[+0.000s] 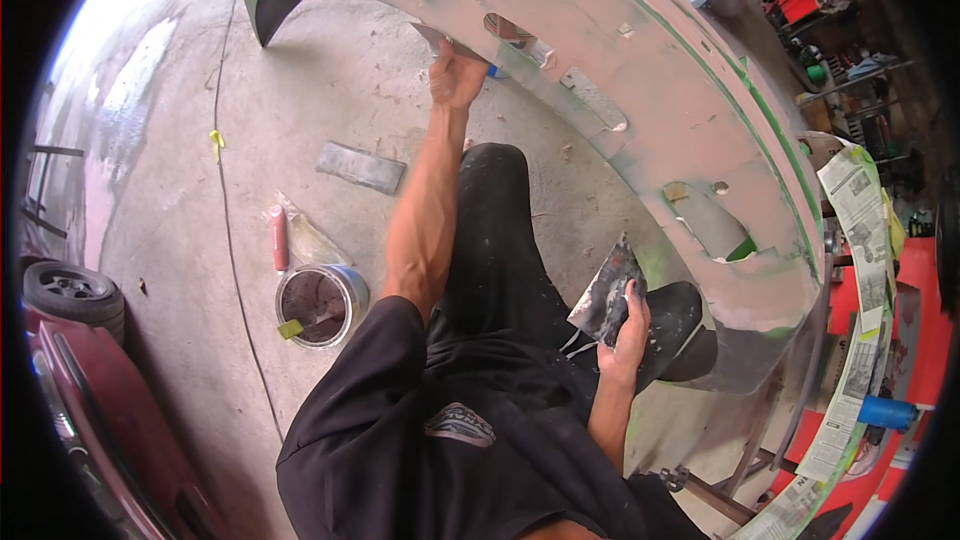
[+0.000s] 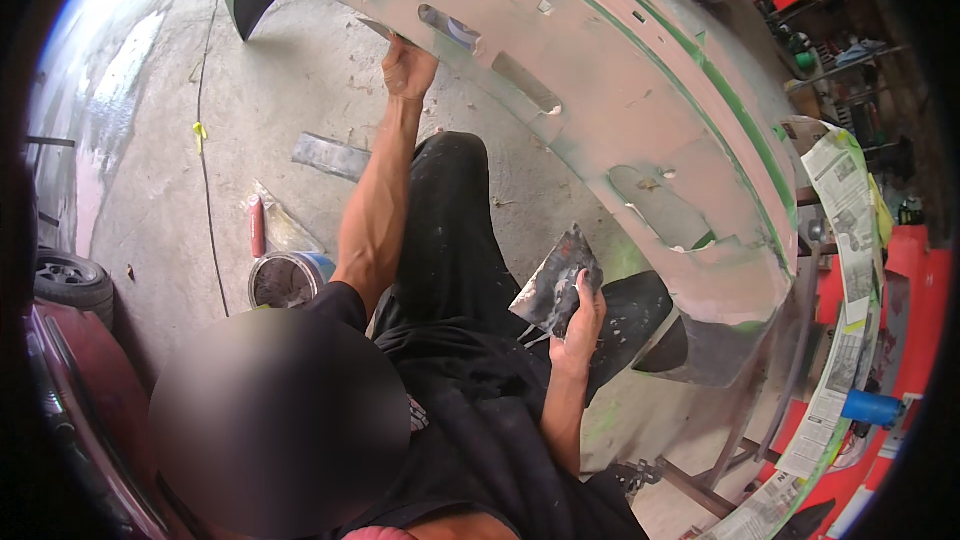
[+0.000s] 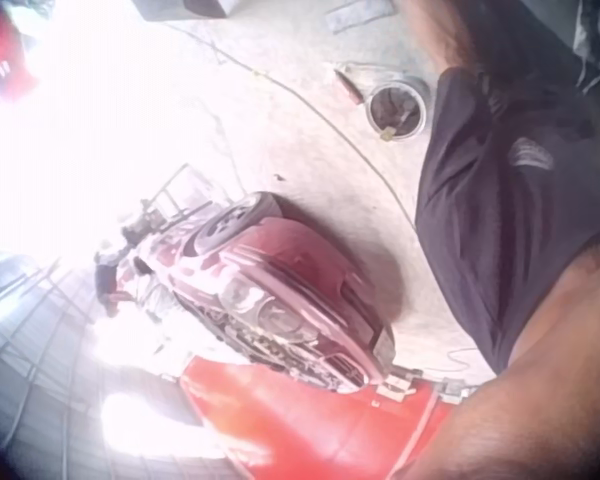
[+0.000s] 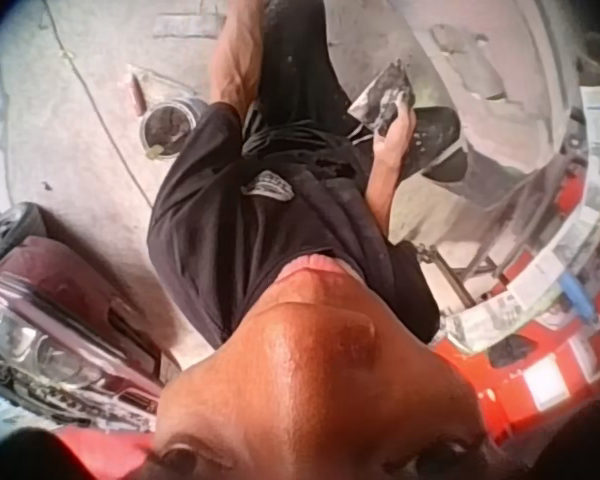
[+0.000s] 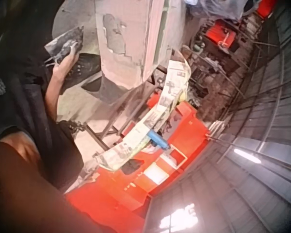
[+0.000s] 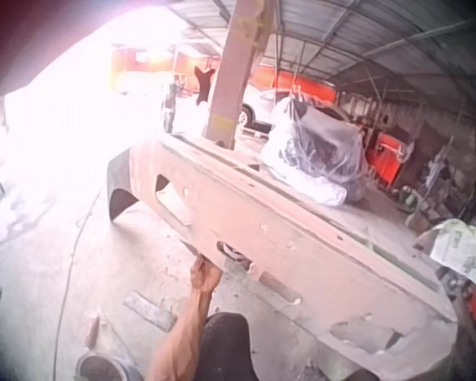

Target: Applying and smoothing white body filler onto a green car bumper using metal scrapers.

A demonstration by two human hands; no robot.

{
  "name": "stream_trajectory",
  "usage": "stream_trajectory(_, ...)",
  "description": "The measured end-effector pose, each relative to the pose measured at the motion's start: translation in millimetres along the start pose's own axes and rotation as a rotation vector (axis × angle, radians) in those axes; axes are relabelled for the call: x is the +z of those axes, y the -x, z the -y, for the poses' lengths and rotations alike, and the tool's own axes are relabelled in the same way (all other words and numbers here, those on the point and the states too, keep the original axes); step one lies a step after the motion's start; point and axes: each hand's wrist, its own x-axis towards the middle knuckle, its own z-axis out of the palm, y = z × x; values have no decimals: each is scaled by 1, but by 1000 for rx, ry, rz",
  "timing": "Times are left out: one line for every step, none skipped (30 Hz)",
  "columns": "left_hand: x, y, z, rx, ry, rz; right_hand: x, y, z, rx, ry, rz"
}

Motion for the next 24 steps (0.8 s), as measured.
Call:
stream_trajectory(2,1,2,-2,-4,0,-1,0,0,40,5,-26)
stream_trajectory(4,3,4,9,-26,-16,-2,-1,1,45,7,-22)
stream_trajectory(6,4,6,20,-47,-31,-2,-1,1,5,1,9)
stream_trajectory(8,5,6,17,-47,-30,-3,-2,1,48,5,-20)
stream_trajectory(9,6,6,-17,-68,4,-4,-2,1,49,-1,-23)
stream_trajectory(10,6,6,-53,-101,19,-4,-3,1,15,-13,-9)
stream_trajectory(11,7,4,-58,-93,37,-5,-4,1,55,-13,-28)
stream_trajectory(11,9,2,-98,-148,45,-5,-4,1,56,-19,-34)
stream_trajectory(11,11,-2,-137,-196,-19,-5,-5,1,12,-35,-5)
stream_trajectory(12,14,-7,-138,-209,51,-6,-6,1,62,-28,-37)
stream_trajectory(14,17,-13,-147,-253,35,-7,-6,1,63,-26,-29)
stream_trajectory(16,20,-19,-176,-290,-34,-7,-7,1,18,-34,11)
stream_trajectory(21,25,-28,-165,-302,31,-7,-7,2,59,-38,-19)
stream_trajectory(28,32,-37,-168,-337,2,-7,-8,2,58,-46,-3)
stream_trajectory(38,37,-45,-182,-393,29,-6,-9,3,19,-60,25)
stream_trajectory(50,41,-53,-180,-378,-18,-5,-10,4,55,-67,12)
stream_trajectory(66,48,-61,-174,-525,-112,-2,-11,5,56,-66,13)
stream_trajectory(83,56,-64,-169,-672,-208,2,-12,5,16,-77,33)
stream_trajectory(102,64,-64,-184,-676,-207,6,-13,6,62,-75,0)
stream_trajectory(122,73,-62,-188,-781,-319,12,-15,6,55,-73,29)
stream_trajectory(142,84,-58,-193,-867,-396,19,-16,6,19,-77,51)
stream_trajectory(161,97,-51,-185,-944,-421,26,-18,6,12,-55,60)
stream_trajectory(178,113,-38,-178,-1000,-413,33,-18,6,-7,-24,70)
stream_trajectory(194,126,-26,-147,-1053,-476,40,-18,7,17,-41,113)
